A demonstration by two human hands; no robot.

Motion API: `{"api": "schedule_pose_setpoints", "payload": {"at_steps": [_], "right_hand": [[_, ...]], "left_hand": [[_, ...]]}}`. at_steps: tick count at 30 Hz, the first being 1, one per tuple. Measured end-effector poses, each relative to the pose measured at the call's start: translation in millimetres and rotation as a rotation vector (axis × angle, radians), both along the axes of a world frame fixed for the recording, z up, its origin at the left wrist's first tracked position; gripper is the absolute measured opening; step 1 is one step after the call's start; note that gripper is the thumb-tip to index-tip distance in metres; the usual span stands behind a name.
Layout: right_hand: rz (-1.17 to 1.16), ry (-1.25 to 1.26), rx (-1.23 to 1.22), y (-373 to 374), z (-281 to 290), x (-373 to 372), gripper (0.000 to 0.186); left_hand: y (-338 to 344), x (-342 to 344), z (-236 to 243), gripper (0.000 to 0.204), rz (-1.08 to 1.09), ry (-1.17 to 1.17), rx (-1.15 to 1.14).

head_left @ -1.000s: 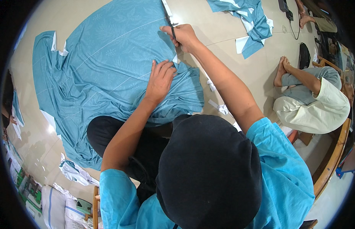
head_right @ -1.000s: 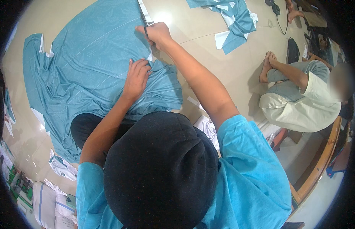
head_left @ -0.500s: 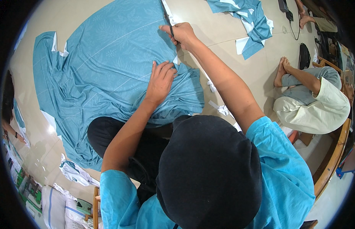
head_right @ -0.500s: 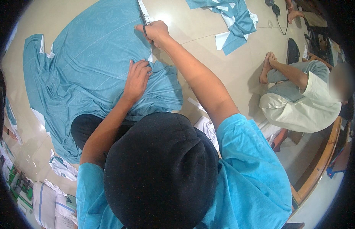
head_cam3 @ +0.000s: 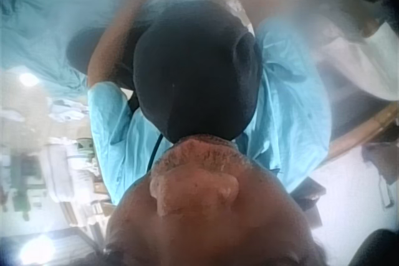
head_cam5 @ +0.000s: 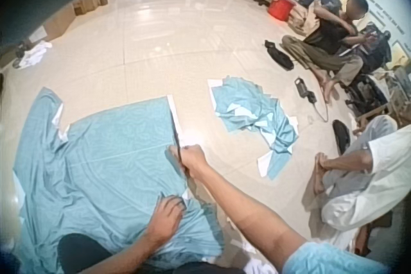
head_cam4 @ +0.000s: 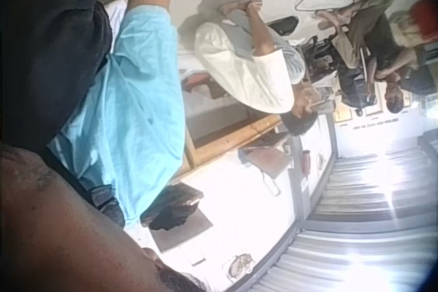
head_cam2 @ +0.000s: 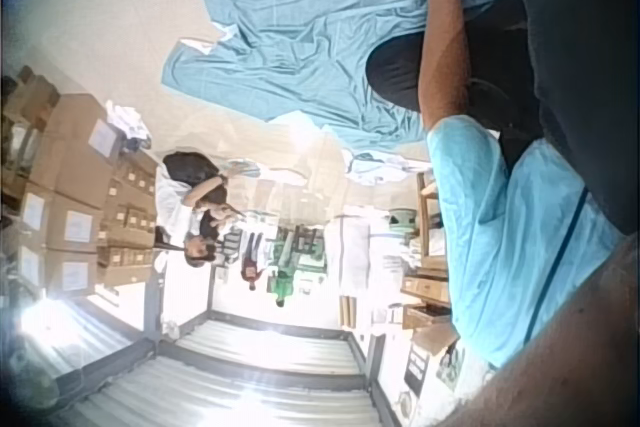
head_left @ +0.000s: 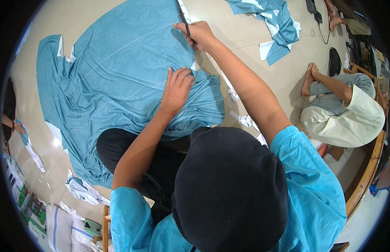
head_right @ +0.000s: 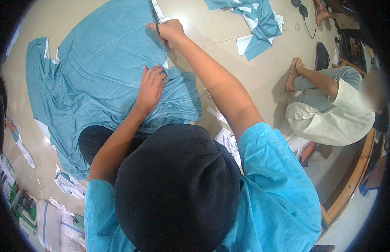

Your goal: The person sits on the floor and cuts a large piece of teal fabric using shears, following a white paper pattern placed on top. The person adjusts the fabric and pattern, then cuts along the edges to separate the fabric pieces.

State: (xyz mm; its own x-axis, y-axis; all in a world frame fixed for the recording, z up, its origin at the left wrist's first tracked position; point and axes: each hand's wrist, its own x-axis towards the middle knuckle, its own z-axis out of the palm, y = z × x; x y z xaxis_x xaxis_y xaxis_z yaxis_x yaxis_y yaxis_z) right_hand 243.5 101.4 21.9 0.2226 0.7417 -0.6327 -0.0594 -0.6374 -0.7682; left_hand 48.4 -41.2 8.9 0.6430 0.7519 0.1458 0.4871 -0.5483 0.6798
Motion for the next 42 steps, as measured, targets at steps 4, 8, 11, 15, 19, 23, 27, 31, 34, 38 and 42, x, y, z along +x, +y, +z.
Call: {"api": "schedule_pose_setpoints", "payload": {"at_steps": [4,8,11,15,19,23,27,31,34,38,42], "right_hand": [[-0.008,-0.011,-0.01,4,-1,-1,0.041],[-0.009,-0.007,-0.001,6,-2,-1,0.04],[-0.003,-0.021,-0.014,6,-4,-1,0.04],[0.021,-0.051,-0.02,6,-6,0,0.04],[0.008,-0.036,-0.047,7,-4,1,0.04],[0.001,-0.01,-0.007,9,-1,0,0.041],[-0.011,-0.004,0.008,17,-1,0,0.041],[-0.011,-0.026,-0.015,23,-3,0,0.04],[0.003,-0.006,0.039,22,-3,1,0.04],[-0.004,-0.019,0.012,23,-3,1,0.04],[0.009,-0.056,0.012,24,-5,0,0.04]], "left_hand": [[0,0,0,0.023,0.002,0.003,0.001],[0,0,2,0.023,-0.002,-0.011,-0.004],[0,0,3,0.023,-0.012,-0.028,-0.017],[0,1,2,0.022,-0.002,-0.011,-0.004],[1,0,1,0.022,-0.005,0.003,0.001],[0,0,1,0.022,-0.014,0.008,-0.001],[0,0,1,0.022,-0.014,0.001,-0.005],[0,0,1,0.022,-0.016,0.008,-0.012],[1,0,0,0.022,-0.018,0.011,-0.004],[0,0,0,0.022,-0.015,0.008,-0.008],[0,0,0,0.022,-0.011,0.009,-0.007]]}}
